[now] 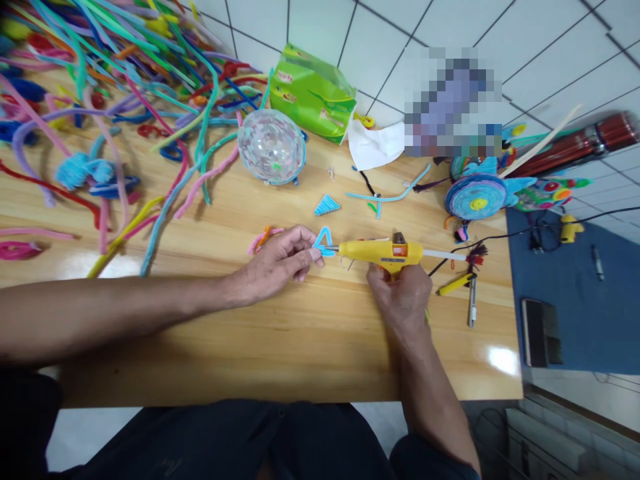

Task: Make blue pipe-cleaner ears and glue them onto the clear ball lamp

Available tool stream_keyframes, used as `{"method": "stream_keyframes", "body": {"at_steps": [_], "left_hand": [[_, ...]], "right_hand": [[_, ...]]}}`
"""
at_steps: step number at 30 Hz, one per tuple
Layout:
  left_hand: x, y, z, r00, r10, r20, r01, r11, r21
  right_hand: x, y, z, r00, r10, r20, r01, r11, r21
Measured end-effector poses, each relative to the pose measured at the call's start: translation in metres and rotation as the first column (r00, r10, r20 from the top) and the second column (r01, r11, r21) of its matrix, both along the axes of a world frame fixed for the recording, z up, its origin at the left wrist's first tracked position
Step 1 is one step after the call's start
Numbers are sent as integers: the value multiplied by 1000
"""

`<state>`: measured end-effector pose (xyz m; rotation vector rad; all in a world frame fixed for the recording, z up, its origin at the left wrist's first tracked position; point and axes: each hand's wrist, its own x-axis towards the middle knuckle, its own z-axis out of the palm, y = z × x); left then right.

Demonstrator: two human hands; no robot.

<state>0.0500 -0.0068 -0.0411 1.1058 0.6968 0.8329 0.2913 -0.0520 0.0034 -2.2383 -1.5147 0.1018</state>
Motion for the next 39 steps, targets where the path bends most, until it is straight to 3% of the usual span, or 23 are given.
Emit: {"method": "stream_keyframes", "body": {"at_steps": [6, 9, 12, 15, 20, 25, 39], "left_hand": [[0, 0, 1, 1000, 10, 7, -10, 1000, 1], [1, 0, 1, 1000, 4, -13, -4, 1000, -4], [1, 1, 1, 999, -1, -36, 2, 1000, 3], [0, 1, 1, 999, -3, -43, 4, 1000, 13], [0, 1, 0, 1000, 0, -20, 0, 1000, 17], [0, 1, 0, 1000, 7, -27, -6, 1000, 10], [1, 1, 1, 998, 13, -58, -14, 1000, -8]], "right_hand": [[4, 1, -5, 999, -16, -40, 17, 1000, 11], [-1, 0, -4, 977, -14, -212, 24, 999, 43], [-6, -1, -1, 906, 22, -423, 18, 996, 89], [-8, -2, 3, 868, 71, -491, -15, 993, 117], [-6, 1, 5, 942, 13, -335, -4, 1000, 28], [-4, 3, 7, 972, -21, -233, 26, 1000, 16], [-5, 3, 1, 995, 73, -70, -71, 997, 36]]}}
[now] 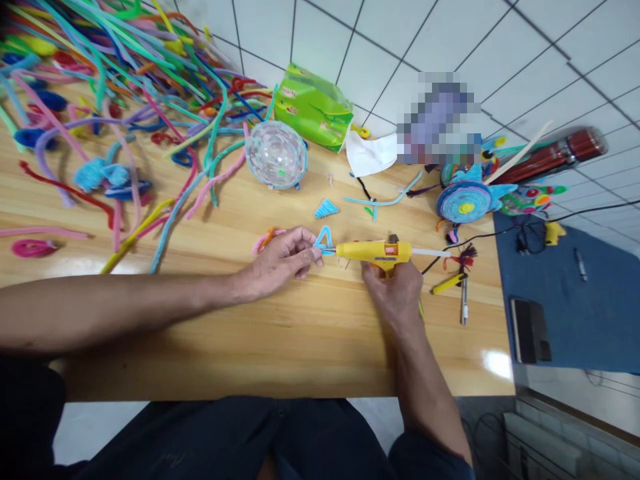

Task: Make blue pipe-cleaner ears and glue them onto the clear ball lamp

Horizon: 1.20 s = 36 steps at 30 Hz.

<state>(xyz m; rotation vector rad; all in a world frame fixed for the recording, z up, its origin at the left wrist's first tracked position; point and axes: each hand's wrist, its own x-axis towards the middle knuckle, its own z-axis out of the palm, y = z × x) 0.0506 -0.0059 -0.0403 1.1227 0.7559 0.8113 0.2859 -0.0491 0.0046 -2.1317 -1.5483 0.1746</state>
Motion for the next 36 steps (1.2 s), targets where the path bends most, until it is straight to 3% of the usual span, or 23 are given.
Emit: {"method": "stream_keyframes", "body": {"at_steps": [11, 16, 36], "left_hand": [[-1, 0, 2, 1000, -8, -18, 8, 1000, 2], [-1, -1, 3, 1000, 1, -19, -1, 1000, 1], [-1, 0, 4, 1000, 6, -20, -6, 1000, -25]], "right_hand": [[4, -1, -1, 999, -39, 7, 39, 999, 19], [3, 0, -1, 999, 9, 38, -10, 1000, 20], [7, -2, 0, 996, 4, 85, -9, 998, 63]]}}
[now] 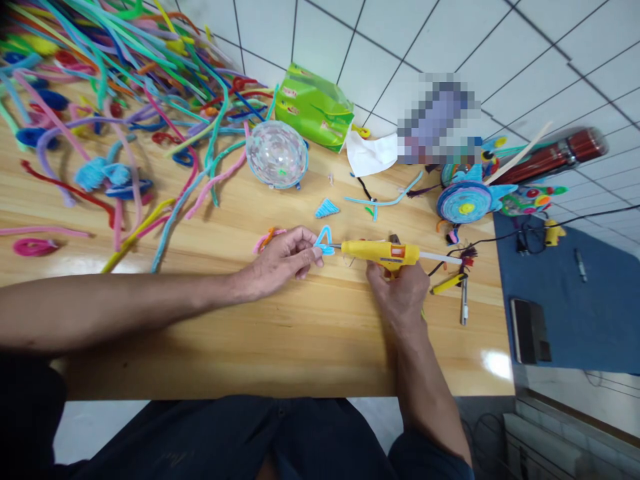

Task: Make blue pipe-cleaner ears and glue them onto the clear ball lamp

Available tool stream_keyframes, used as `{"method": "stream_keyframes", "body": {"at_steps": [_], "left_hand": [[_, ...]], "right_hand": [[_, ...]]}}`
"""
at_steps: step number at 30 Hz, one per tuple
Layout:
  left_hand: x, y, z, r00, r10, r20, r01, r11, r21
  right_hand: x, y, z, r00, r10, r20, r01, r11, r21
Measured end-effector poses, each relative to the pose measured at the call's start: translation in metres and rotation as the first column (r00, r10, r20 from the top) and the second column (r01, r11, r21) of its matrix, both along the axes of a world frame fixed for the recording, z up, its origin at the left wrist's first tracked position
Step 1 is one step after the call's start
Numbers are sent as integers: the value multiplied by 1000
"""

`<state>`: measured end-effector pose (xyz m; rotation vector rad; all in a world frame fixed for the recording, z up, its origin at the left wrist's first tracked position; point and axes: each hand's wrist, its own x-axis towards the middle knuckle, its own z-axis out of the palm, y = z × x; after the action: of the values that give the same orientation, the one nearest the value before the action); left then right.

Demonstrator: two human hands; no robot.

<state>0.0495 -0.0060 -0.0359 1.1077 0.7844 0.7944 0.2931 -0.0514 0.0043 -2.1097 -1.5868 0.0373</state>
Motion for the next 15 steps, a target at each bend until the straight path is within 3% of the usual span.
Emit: {"method": "stream_keyframes", "body": {"at_steps": [9, 15], "left_hand": [[0, -1, -2, 1000, 1, 12, -1, 1000, 0], [-1, 0, -1, 1000, -6, 11, 6, 1000, 4]], "right_hand": [[-2, -1, -1, 998, 57, 15, -57, 998, -20], [1, -1, -5, 1000, 21, 8, -22, 1000, 8]]}}
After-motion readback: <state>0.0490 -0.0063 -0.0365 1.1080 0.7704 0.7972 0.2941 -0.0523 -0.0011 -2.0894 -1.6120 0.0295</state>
